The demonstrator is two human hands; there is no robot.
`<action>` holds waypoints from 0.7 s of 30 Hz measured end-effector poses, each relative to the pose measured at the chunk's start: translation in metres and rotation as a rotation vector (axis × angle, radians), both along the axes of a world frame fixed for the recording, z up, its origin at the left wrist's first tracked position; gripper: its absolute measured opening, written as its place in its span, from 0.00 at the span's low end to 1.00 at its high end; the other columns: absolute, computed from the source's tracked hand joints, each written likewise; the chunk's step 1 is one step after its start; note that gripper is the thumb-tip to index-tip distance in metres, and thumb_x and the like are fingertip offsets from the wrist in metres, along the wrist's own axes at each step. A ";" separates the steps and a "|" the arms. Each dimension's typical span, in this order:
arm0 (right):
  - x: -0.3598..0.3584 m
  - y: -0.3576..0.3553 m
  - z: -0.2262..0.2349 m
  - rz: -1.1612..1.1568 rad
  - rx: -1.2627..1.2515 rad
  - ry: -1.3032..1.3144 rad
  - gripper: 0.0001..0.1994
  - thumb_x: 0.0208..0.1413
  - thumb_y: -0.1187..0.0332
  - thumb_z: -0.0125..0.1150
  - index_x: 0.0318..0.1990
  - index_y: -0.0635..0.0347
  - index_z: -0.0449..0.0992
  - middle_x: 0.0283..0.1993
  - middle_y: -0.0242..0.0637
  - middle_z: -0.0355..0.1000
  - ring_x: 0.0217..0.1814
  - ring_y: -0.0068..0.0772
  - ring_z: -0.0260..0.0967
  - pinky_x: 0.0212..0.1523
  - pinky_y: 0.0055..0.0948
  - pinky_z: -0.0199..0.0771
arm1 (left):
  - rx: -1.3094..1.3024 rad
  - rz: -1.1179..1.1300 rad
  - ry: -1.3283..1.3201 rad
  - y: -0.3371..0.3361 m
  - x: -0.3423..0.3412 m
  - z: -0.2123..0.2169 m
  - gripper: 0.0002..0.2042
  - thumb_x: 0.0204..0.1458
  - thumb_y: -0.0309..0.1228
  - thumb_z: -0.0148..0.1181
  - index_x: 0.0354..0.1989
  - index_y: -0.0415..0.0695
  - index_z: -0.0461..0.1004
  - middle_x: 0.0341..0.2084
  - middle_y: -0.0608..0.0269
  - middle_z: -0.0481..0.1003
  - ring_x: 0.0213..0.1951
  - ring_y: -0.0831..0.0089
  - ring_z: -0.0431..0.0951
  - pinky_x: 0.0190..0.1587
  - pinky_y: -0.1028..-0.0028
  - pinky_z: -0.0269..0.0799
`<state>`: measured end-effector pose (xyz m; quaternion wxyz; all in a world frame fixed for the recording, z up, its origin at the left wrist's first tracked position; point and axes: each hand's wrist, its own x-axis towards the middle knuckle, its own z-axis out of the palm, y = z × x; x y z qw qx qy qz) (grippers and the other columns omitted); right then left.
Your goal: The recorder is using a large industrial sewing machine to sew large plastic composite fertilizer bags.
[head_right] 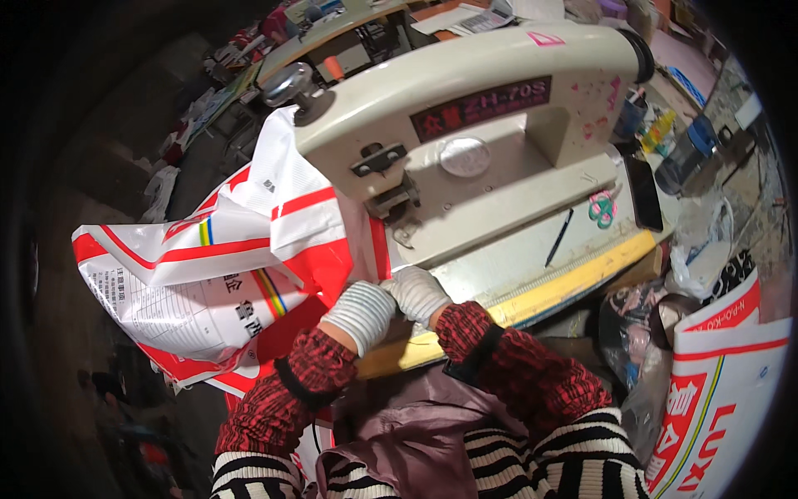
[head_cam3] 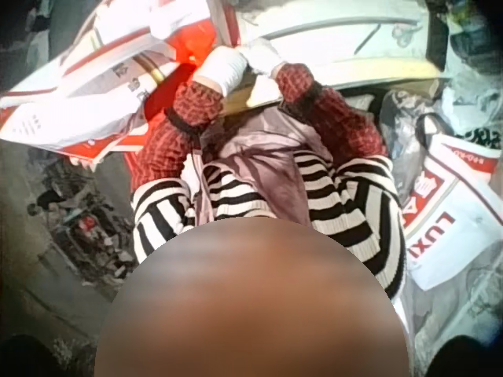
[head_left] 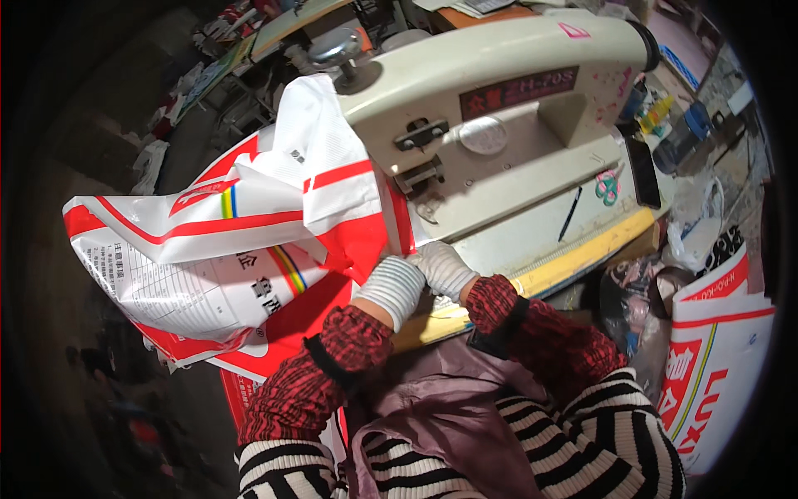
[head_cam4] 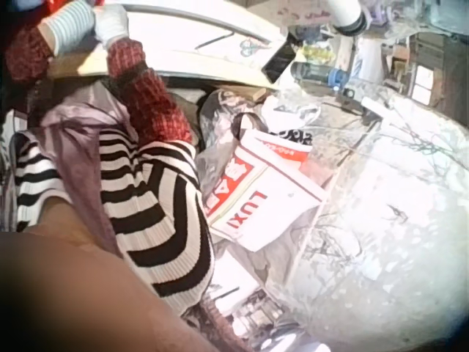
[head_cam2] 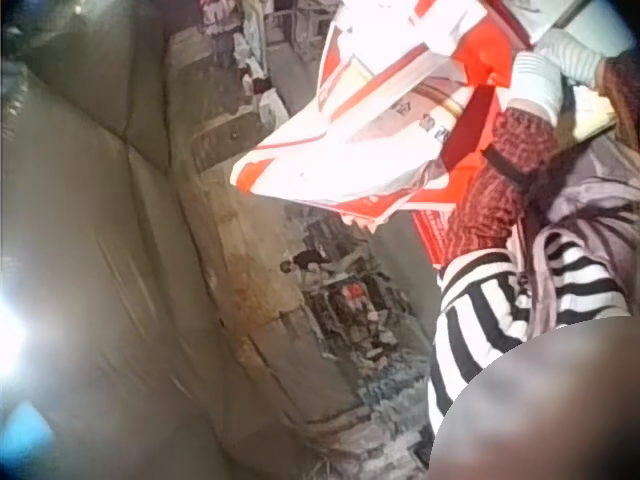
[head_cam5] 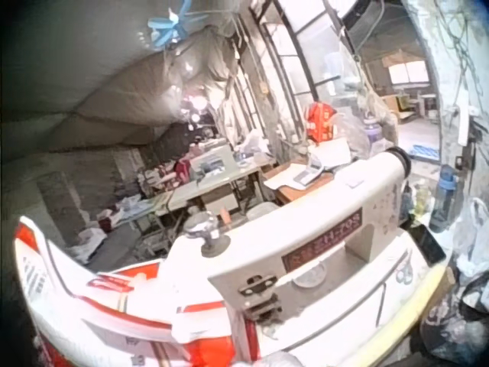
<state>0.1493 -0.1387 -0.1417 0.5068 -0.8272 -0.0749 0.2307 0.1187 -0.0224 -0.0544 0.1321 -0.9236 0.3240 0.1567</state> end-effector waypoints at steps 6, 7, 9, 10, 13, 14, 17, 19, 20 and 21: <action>-0.012 -0.011 0.046 -0.110 0.398 0.306 0.20 0.58 0.53 0.52 0.29 0.65 0.73 0.19 0.37 0.70 0.17 0.27 0.66 0.21 0.25 0.66 | -0.010 0.219 -0.062 0.035 0.070 -0.008 0.09 0.47 0.28 0.53 0.33 0.39 0.78 0.31 0.48 0.77 0.36 0.53 0.78 0.38 0.60 0.74; -0.014 -0.009 0.058 -0.136 0.426 0.195 0.18 0.57 0.55 0.54 0.29 0.65 0.73 0.20 0.37 0.71 0.19 0.27 0.67 0.23 0.24 0.67 | 0.136 0.154 -0.034 0.037 0.069 -0.013 0.10 0.48 0.29 0.53 0.33 0.39 0.78 0.33 0.48 0.77 0.38 0.55 0.78 0.38 0.59 0.74; -0.004 0.006 0.073 -0.196 0.450 -0.140 0.17 0.56 0.57 0.56 0.30 0.65 0.74 0.23 0.37 0.72 0.23 0.26 0.68 0.27 0.24 0.68 | 0.176 0.281 0.018 0.034 0.052 -0.045 0.12 0.49 0.31 0.52 0.38 0.43 0.79 0.37 0.50 0.78 0.39 0.57 0.79 0.40 0.60 0.75; 0.003 0.010 0.081 -0.280 0.458 -0.473 0.15 0.55 0.58 0.58 0.31 0.65 0.74 0.25 0.37 0.73 0.26 0.25 0.68 0.31 0.24 0.69 | 0.103 0.151 -0.044 0.032 0.037 -0.051 0.12 0.47 0.33 0.55 0.37 0.44 0.80 0.36 0.50 0.78 0.40 0.58 0.79 0.41 0.62 0.74; 0.013 0.025 0.116 0.021 0.729 -0.080 0.12 0.54 0.65 0.60 0.39 0.65 0.75 0.34 0.35 0.75 0.36 0.21 0.69 0.42 0.23 0.69 | 0.111 0.166 0.089 0.011 0.004 -0.041 0.13 0.50 0.30 0.51 0.41 0.43 0.78 0.38 0.49 0.77 0.39 0.55 0.79 0.40 0.58 0.74; 0.016 0.031 0.108 0.020 0.677 -0.015 0.12 0.51 0.66 0.63 0.39 0.65 0.76 0.34 0.33 0.75 0.35 0.21 0.69 0.43 0.23 0.69 | 0.095 0.132 0.083 0.009 -0.009 -0.044 0.12 0.50 0.31 0.51 0.40 0.44 0.78 0.37 0.51 0.78 0.38 0.57 0.79 0.40 0.60 0.74; 0.005 0.026 0.120 -0.073 0.914 0.017 0.08 0.50 0.68 0.62 0.32 0.65 0.77 0.29 0.32 0.74 0.33 0.21 0.68 0.39 0.23 0.68 | -0.197 -0.136 -0.063 -0.006 -0.059 0.045 0.08 0.47 0.30 0.54 0.33 0.46 0.77 0.30 0.60 0.77 0.35 0.63 0.77 0.42 0.65 0.72; 0.007 -0.004 0.119 -0.102 0.899 -0.069 0.07 0.51 0.68 0.62 0.31 0.63 0.77 0.29 0.30 0.73 0.34 0.20 0.68 0.40 0.23 0.68 | -0.568 -0.157 -0.391 0.007 -0.097 0.104 0.05 0.44 0.30 0.59 0.30 0.45 0.75 0.30 0.63 0.73 0.37 0.65 0.74 0.46 0.62 0.68; 0.007 -0.013 0.121 -0.123 0.962 -0.037 0.06 0.51 0.68 0.62 0.31 0.62 0.77 0.30 0.29 0.73 0.35 0.20 0.68 0.40 0.22 0.68 | -0.425 -0.010 -0.504 0.024 -0.114 0.142 0.09 0.43 0.30 0.60 0.34 0.43 0.73 0.33 0.60 0.72 0.40 0.63 0.73 0.49 0.57 0.66; 0.011 -0.022 0.114 -0.168 1.010 0.000 0.06 0.51 0.69 0.62 0.32 0.61 0.76 0.31 0.29 0.73 0.35 0.19 0.68 0.41 0.22 0.68 | -0.295 0.128 -0.592 0.051 -0.113 0.161 0.14 0.42 0.30 0.62 0.38 0.41 0.71 0.36 0.58 0.71 0.43 0.62 0.71 0.51 0.53 0.64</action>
